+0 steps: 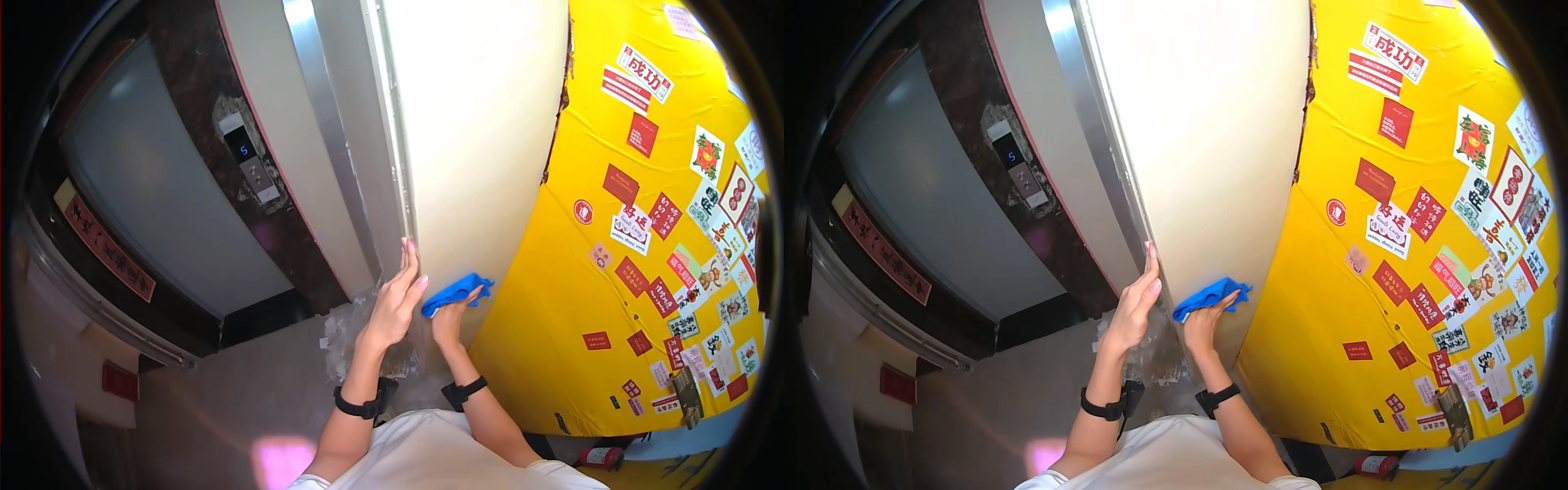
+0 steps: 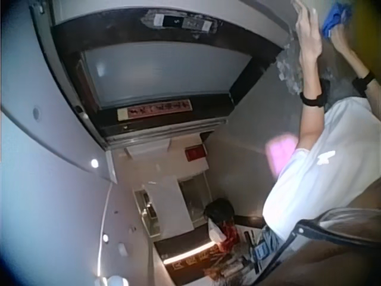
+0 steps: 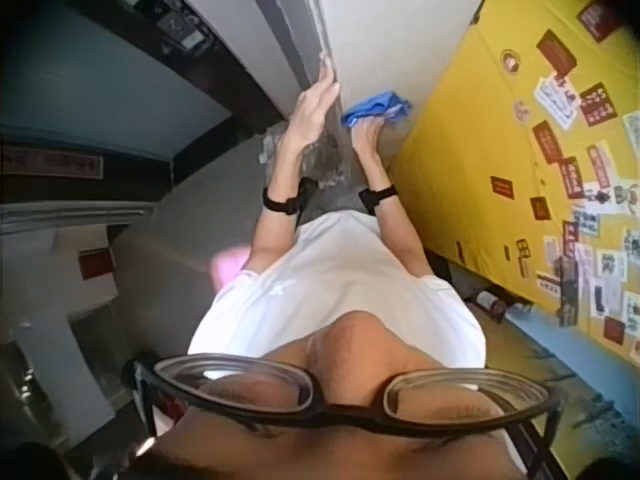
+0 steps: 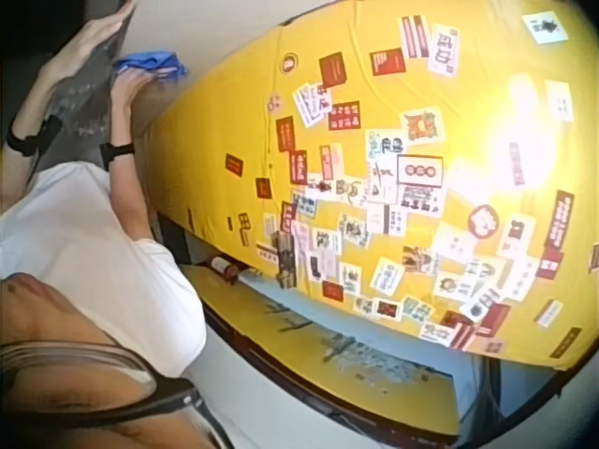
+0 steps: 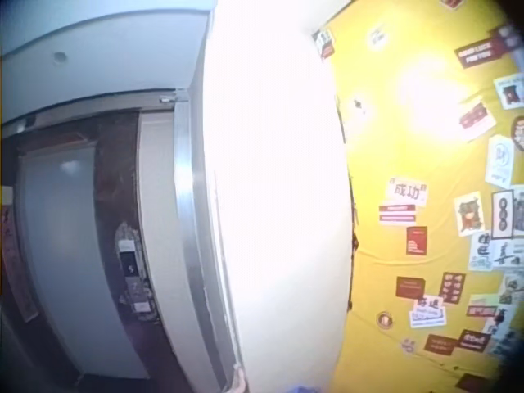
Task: Cleaning the surface and frame of an elevator door using a blue cloth.
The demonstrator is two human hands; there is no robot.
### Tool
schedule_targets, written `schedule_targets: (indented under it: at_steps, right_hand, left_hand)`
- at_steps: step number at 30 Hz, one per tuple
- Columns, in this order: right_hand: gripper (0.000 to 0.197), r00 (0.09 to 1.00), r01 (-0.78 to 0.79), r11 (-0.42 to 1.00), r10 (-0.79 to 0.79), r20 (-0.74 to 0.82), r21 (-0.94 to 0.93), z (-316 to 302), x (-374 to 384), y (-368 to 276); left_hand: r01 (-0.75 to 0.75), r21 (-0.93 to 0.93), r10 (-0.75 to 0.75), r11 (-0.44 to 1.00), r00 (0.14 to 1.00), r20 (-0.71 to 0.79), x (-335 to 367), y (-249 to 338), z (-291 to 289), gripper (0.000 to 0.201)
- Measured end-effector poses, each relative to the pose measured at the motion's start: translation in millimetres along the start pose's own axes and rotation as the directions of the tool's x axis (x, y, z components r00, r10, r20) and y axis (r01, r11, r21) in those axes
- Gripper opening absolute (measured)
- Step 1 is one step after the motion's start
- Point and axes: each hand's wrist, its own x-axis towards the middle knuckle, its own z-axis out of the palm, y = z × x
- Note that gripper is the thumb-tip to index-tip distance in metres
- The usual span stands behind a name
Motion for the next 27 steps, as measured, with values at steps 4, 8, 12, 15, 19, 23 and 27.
schedule_targets:
  at_steps: [4, 8, 12, 15, 19, 23, 27]
  right_hand:
    - [0.072, 0.985, 0.131, 0.978, -0.111, 0.129, -0.159, -13, 2, -49]
    - [0.073, 0.937, 0.349, 0.932, -0.346, 0.053, -0.093, -31, 49, -123]
    - [0.061, 0.891, 0.448, 0.880, -0.455, -0.008, -0.158, -52, 106, -185]
    - [0.059, 0.859, 0.486, 0.852, -0.507, -0.073, -0.193, -67, 144, -209]
    - [0.058, 0.839, 0.490, 0.850, -0.520, -0.161, -0.196, -77, 182, -198]
    - [0.060, 0.862, 0.420, 0.888, -0.455, -0.222, -0.188, -76, 182, -159]
    - [0.062, 0.916, 0.292, 0.945, -0.321, -0.240, -0.148, -58, 150, -93]
  left_hand:
    - [-0.038, -0.010, 0.038, 0.999, 0.999, 0.026, -3, -7, -6, 0.065]
    - [-0.012, -0.190, 0.017, 0.982, 1.000, 0.024, -4, -25, -10, 0.064]
    - [0.044, -0.326, -0.037, 0.944, 0.999, 0.030, -6, -34, -6, 0.065]
    - [-0.004, -0.186, 0.009, 0.983, 1.000, 0.029, -3, -33, 2, 0.066]
    - [0.026, -0.174, -0.018, 0.984, 0.999, 0.048, -2, -22, -7, 0.066]
    - [-0.027, 0.053, 0.021, 0.998, 0.994, 0.103, 0, -18, -5, 0.081]
    - [-0.041, 0.104, 0.027, 0.994, 0.990, 0.137, -1, -19, -5, 0.094]
